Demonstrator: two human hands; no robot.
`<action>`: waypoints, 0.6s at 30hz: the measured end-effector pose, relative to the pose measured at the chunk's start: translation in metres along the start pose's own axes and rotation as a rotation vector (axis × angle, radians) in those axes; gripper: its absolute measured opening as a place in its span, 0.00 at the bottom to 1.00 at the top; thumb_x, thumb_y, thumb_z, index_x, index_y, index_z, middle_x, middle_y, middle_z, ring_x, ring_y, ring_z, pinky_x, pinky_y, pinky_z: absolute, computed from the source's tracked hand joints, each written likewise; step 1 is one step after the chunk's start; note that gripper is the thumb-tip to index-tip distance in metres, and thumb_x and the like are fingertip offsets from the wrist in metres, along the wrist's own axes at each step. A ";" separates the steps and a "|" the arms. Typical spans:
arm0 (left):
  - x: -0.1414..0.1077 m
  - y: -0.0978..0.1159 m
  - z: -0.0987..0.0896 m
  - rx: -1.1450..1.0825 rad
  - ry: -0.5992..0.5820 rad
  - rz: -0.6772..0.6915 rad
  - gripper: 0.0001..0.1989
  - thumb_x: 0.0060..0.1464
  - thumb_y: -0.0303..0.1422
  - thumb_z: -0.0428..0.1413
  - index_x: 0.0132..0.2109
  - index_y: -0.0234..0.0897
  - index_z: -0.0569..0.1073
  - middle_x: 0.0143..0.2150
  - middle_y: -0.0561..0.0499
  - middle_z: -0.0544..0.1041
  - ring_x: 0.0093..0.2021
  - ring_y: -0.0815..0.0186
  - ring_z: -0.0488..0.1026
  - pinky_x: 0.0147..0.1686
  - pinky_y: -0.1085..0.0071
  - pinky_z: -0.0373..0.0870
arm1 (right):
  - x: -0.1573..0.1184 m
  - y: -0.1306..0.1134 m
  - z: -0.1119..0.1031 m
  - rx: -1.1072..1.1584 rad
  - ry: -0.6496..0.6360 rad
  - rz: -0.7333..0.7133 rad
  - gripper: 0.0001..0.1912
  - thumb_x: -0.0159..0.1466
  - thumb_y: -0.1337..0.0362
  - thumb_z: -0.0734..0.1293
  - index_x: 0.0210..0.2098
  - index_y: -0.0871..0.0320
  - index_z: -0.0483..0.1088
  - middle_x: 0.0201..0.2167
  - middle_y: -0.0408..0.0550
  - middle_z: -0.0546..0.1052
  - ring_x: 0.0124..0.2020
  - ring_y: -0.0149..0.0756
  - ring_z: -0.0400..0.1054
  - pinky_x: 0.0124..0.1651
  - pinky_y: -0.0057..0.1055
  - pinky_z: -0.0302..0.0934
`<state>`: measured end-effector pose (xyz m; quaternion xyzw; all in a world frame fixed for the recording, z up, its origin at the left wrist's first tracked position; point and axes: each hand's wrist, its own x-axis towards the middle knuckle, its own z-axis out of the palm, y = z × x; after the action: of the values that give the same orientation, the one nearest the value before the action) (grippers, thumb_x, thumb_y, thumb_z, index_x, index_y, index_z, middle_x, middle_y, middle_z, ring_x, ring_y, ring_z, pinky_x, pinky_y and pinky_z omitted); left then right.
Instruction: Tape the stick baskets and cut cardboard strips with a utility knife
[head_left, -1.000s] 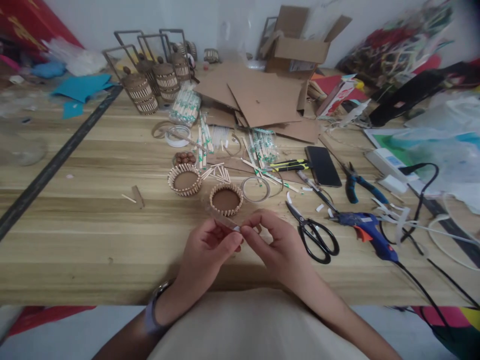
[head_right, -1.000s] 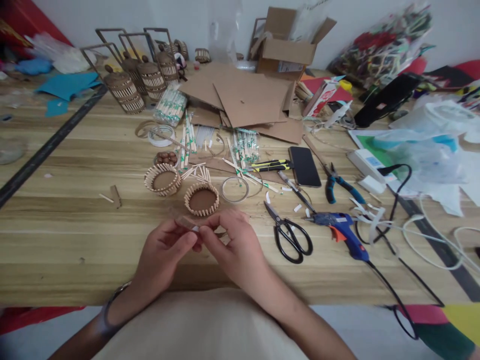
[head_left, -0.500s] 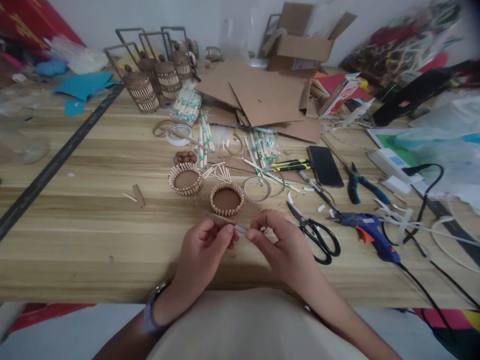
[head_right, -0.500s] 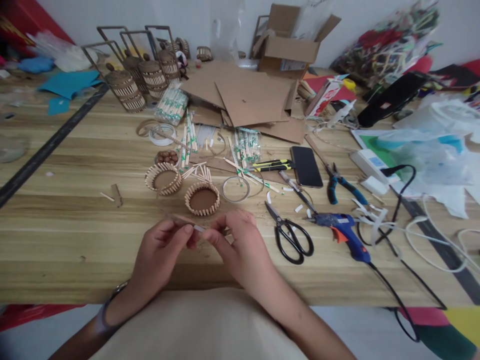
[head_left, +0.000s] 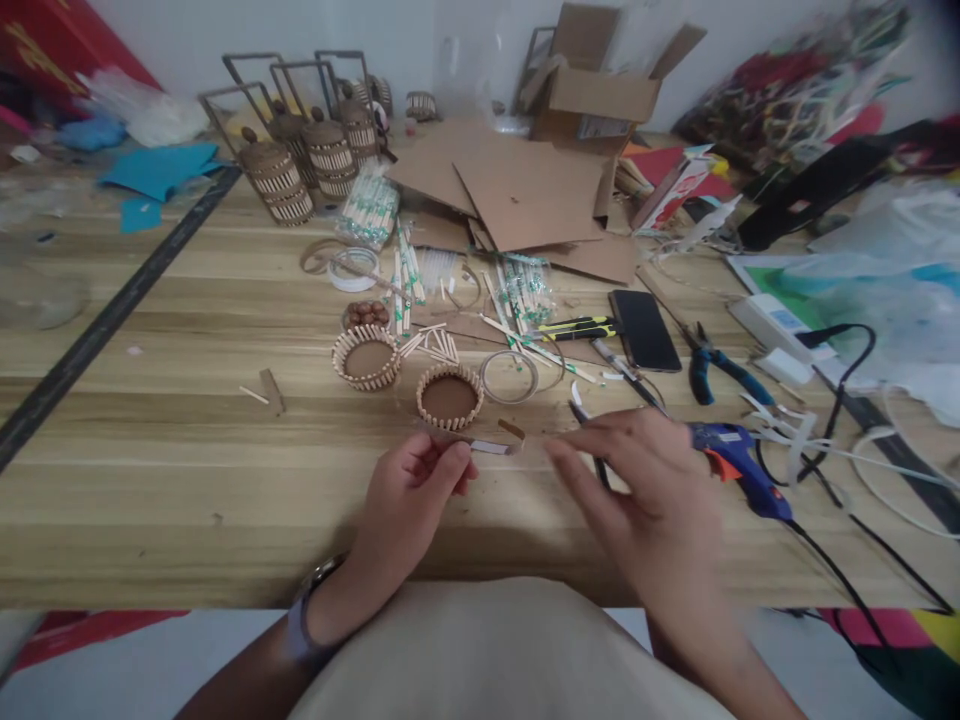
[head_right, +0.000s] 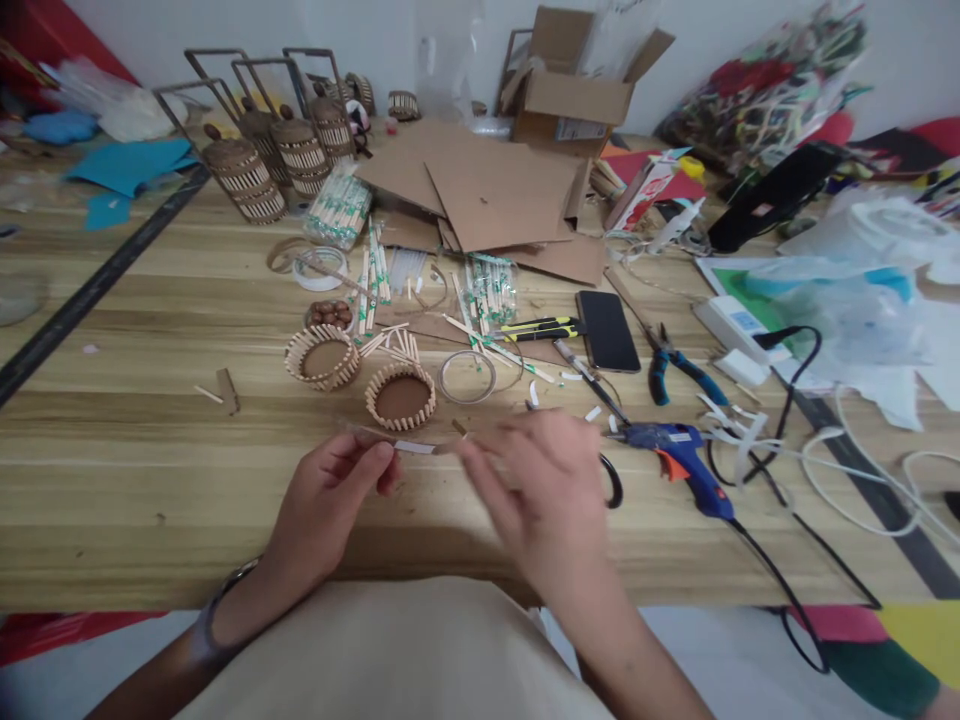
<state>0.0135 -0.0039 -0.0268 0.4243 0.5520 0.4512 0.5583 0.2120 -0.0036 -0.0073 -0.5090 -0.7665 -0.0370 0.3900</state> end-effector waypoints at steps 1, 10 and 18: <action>0.000 0.000 0.000 0.002 -0.002 0.000 0.12 0.52 0.40 0.58 0.27 0.36 0.73 0.22 0.55 0.75 0.24 0.72 0.71 0.25 0.78 0.69 | 0.001 -0.010 0.004 0.058 -0.025 -0.042 0.05 0.68 0.65 0.69 0.34 0.53 0.73 0.29 0.43 0.77 0.32 0.36 0.70 0.37 0.36 0.58; -0.004 -0.002 -0.001 0.067 -0.049 0.086 0.11 0.55 0.39 0.57 0.30 0.36 0.75 0.24 0.54 0.77 0.25 0.70 0.74 0.26 0.78 0.71 | 0.003 -0.027 0.027 0.056 -0.109 -0.087 0.07 0.68 0.68 0.66 0.34 0.56 0.75 0.30 0.46 0.76 0.34 0.38 0.70 0.37 0.36 0.53; -0.006 0.001 -0.002 0.245 -0.056 0.210 0.11 0.59 0.37 0.55 0.31 0.38 0.75 0.24 0.55 0.78 0.25 0.71 0.75 0.25 0.79 0.69 | 0.007 -0.029 0.022 -0.068 -0.143 -0.162 0.13 0.71 0.67 0.63 0.32 0.56 0.75 0.28 0.46 0.76 0.31 0.38 0.67 0.35 0.37 0.51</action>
<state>0.0115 -0.0098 -0.0245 0.5570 0.5396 0.4244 0.4673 0.1748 -0.0029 -0.0081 -0.4598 -0.8292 -0.0579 0.3126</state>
